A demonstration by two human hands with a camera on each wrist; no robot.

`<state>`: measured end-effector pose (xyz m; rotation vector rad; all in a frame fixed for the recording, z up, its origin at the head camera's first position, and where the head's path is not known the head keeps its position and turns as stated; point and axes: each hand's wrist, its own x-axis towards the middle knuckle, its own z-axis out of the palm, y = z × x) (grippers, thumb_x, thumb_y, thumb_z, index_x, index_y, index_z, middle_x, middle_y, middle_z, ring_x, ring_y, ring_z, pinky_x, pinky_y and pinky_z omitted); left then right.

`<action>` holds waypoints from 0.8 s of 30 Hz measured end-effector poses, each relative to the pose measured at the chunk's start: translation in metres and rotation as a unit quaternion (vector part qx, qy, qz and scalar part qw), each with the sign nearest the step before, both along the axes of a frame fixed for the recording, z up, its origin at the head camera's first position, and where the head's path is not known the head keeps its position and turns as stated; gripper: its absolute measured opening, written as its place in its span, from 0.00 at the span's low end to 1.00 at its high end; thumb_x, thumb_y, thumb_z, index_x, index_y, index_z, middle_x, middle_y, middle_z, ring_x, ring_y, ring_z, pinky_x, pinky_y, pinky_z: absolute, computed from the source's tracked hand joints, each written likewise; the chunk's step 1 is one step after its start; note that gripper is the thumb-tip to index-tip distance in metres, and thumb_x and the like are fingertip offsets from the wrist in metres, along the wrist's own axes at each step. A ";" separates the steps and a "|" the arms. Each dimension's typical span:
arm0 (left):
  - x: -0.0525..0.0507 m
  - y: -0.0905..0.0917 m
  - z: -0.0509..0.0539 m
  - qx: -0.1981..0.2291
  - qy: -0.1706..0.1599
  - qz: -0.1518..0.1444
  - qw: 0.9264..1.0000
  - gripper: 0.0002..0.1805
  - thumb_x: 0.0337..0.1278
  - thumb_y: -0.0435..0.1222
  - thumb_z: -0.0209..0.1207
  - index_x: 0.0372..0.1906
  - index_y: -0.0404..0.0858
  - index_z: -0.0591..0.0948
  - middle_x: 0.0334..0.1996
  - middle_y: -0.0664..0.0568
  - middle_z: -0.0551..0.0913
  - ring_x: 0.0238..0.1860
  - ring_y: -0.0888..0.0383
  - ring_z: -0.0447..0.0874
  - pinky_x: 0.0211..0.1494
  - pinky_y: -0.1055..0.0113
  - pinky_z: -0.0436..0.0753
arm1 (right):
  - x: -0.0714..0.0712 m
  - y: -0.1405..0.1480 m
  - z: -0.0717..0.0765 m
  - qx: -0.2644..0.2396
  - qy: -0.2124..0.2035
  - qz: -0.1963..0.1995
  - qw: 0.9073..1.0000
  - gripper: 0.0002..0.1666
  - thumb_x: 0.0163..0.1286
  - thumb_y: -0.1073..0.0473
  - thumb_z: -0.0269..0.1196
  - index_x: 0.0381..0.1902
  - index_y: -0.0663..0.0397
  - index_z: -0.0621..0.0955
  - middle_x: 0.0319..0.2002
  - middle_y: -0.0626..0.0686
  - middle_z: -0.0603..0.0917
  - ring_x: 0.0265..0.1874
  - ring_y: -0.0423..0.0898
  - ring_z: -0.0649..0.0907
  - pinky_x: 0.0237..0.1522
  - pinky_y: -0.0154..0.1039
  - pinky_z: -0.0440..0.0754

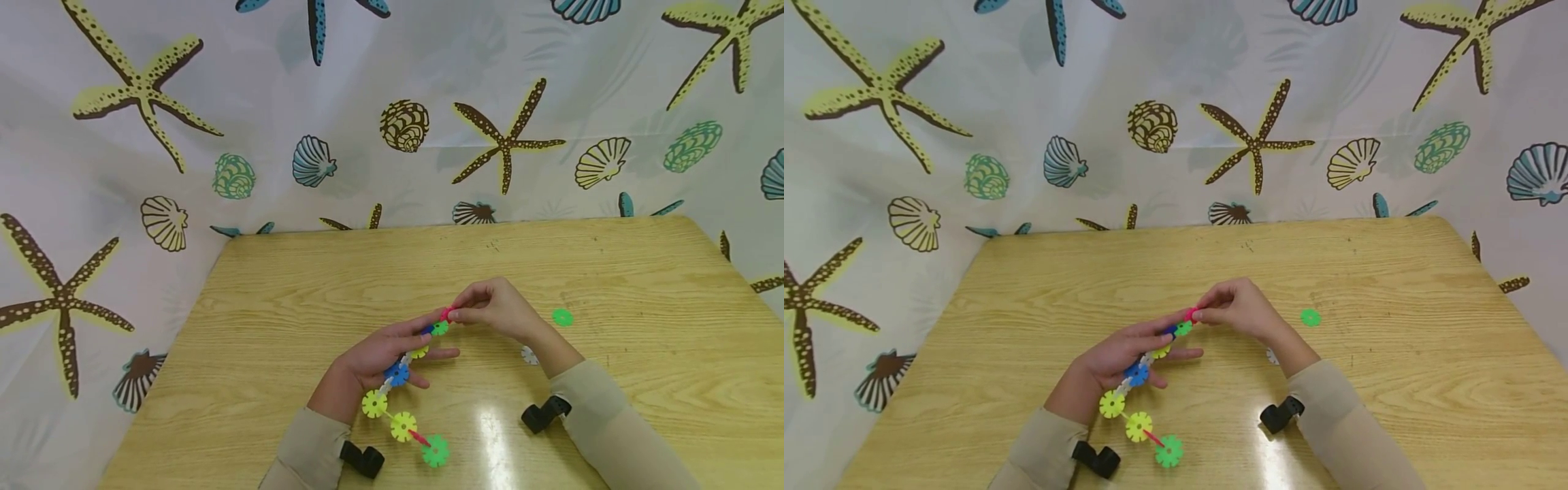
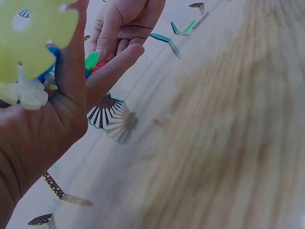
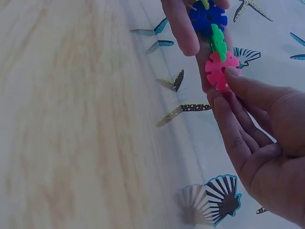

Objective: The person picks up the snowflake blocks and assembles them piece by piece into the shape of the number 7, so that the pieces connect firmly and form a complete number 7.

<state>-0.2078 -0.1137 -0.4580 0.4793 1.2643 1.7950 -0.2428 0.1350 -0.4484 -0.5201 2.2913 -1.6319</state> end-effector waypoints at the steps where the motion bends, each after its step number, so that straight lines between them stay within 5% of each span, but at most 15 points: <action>1: 0.000 0.000 0.000 0.000 -0.001 0.000 1.000 0.28 0.82 0.36 0.37 0.81 0.50 0.53 0.81 0.57 0.47 0.76 0.46 0.61 0.38 0.69 0.88 | 0.000 0.000 0.000 0.002 0.001 0.000 1.000 0.11 0.66 0.61 0.70 0.42 0.63 0.86 0.39 0.59 0.89 0.41 0.57 0.89 0.45 0.47 0.88; 16: 0.000 -0.002 0.000 -0.039 0.019 0.026 0.999 0.28 0.82 0.37 0.39 0.80 0.51 0.54 0.82 0.49 0.45 0.74 0.50 0.66 0.40 0.70 0.87 | -0.003 0.020 0.009 0.052 0.012 0.017 0.998 0.16 0.69 0.55 0.67 0.48 0.61 0.86 0.44 0.56 0.89 0.43 0.53 0.89 0.46 0.45 0.87; 24: -0.001 -0.002 -0.002 -0.040 0.028 0.026 0.998 0.29 0.82 0.37 0.40 0.80 0.51 0.54 0.82 0.48 0.45 0.73 0.51 0.67 0.42 0.70 0.87 | -0.006 0.031 0.012 0.072 0.018 0.060 0.995 0.19 0.69 0.56 0.67 0.52 0.63 0.85 0.51 0.58 0.87 0.46 0.49 0.88 0.49 0.41 0.86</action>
